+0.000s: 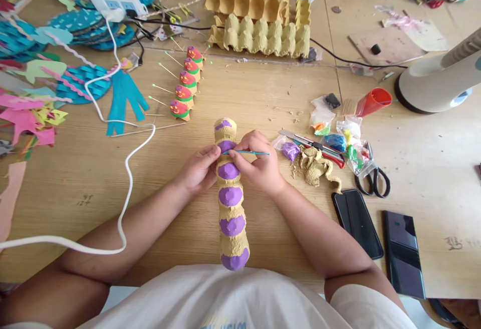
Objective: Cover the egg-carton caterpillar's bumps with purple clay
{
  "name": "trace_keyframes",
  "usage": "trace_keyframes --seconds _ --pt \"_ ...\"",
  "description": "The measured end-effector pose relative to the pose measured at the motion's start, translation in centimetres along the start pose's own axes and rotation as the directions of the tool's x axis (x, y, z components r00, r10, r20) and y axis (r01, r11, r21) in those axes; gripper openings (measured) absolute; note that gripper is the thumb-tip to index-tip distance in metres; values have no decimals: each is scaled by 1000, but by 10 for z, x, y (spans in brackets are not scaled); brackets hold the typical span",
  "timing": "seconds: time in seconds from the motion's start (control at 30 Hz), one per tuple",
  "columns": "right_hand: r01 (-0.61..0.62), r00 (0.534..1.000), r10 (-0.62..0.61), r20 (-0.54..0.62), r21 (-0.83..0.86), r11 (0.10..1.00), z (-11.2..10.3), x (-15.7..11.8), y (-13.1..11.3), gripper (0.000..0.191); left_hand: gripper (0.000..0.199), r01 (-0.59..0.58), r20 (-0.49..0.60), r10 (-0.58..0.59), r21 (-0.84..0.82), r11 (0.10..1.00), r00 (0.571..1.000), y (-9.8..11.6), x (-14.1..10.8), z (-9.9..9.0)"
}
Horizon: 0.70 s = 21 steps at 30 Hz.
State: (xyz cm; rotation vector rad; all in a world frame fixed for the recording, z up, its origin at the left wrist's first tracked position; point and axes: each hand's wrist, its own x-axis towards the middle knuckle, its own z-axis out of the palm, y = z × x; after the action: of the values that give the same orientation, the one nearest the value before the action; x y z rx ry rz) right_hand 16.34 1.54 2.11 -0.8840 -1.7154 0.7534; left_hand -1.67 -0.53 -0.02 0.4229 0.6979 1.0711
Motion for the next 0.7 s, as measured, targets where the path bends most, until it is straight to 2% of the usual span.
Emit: trace_keyframes --seconds 0.13,0.3,0.53,0.7 --pt "6 998 -11 64 75 997 -2 0 2 18 31 -43 6 43 25 999 999 -1 1 -2" --pt "32 998 -37 51 100 994 -2 1 2 16 34 -32 20 32 30 999 999 -1 1 -2" --pt "93 996 -93 1 1 996 0 0 3 20 40 4 32 -4 6 1000 999 -1 -1 1" --pt "160 987 -160 -4 -18 987 0 1 2 22 36 0 25 -1 28 1000 1000 -3 -1 -1"
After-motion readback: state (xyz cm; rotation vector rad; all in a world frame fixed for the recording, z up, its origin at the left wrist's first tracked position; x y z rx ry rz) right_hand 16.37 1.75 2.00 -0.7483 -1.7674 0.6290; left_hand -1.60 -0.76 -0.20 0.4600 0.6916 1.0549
